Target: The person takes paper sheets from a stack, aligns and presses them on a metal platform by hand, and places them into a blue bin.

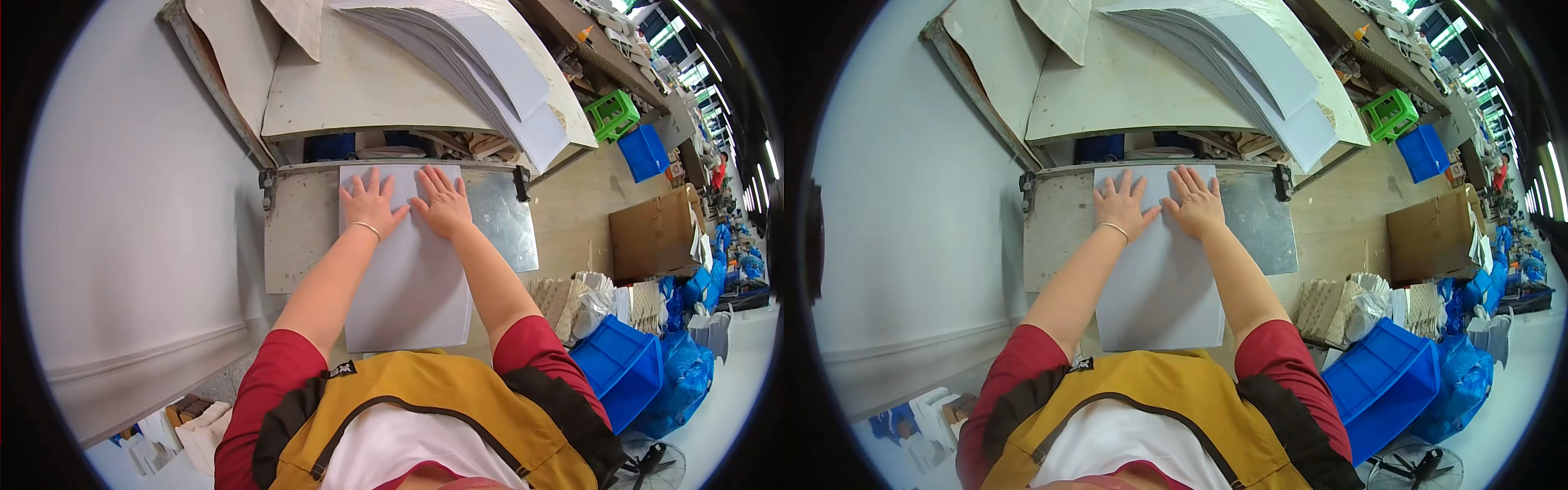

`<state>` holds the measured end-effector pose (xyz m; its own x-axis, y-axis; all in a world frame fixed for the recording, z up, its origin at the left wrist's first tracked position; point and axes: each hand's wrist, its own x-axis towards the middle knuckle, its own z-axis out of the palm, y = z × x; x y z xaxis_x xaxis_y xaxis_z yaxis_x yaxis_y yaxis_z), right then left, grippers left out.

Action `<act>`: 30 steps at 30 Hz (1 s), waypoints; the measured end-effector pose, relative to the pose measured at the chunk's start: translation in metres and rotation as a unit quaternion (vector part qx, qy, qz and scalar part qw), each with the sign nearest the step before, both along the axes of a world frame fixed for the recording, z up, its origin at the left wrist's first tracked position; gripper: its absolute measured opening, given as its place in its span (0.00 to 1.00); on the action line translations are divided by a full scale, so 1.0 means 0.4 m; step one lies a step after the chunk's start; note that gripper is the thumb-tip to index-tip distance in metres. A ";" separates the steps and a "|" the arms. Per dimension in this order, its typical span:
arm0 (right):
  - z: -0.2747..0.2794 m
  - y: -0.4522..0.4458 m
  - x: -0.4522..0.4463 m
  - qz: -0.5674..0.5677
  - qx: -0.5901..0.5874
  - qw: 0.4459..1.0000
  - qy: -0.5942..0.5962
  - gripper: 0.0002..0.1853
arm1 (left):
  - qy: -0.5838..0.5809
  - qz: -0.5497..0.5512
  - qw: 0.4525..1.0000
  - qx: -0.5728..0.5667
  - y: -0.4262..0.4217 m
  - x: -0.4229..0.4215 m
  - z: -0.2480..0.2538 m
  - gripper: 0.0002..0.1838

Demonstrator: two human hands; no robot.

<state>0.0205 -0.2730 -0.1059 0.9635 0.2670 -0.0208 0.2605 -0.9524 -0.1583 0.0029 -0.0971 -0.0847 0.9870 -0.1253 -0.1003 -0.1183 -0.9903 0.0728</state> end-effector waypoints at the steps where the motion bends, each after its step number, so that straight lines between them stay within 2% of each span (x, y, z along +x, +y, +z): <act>1: 0.006 0.003 -0.010 -0.016 -0.015 1.000 -0.005 0.35 | 0.004 -0.004 1.000 -0.002 0.002 0.000 -0.003 0.40; 4: 0.026 0.014 -0.013 -0.046 -0.045 0.998 -0.024 0.34 | 0.003 -0.008 1.000 -0.007 0.010 0.015 0.008 0.40; 7: 0.008 0.013 -0.025 -0.114 -0.015 0.993 -0.004 0.34 | 0.048 -0.016 0.999 -0.004 0.012 0.022 0.022 0.40; 16: 0.014 0.003 -0.008 -0.122 0.004 0.991 0.053 0.35 | 0.035 -0.007 0.999 -0.040 0.027 -0.002 0.021 0.43; 18: 0.011 0.003 -0.014 -0.123 -0.004 0.990 0.064 0.36 | -0.027 -0.008 0.997 -0.071 0.063 -0.017 -0.053 0.45; 20: 0.016 0.012 -0.011 -0.119 -0.002 0.991 0.066 0.36 | -0.062 -0.005 0.995 -0.079 0.095 -0.033 -0.062 0.46; 30: 0.025 0.018 -0.016 -0.126 -0.007 0.991 0.049 0.35 | 0.004 0.015 0.999 -0.051 0.126 -0.031 -0.031 0.47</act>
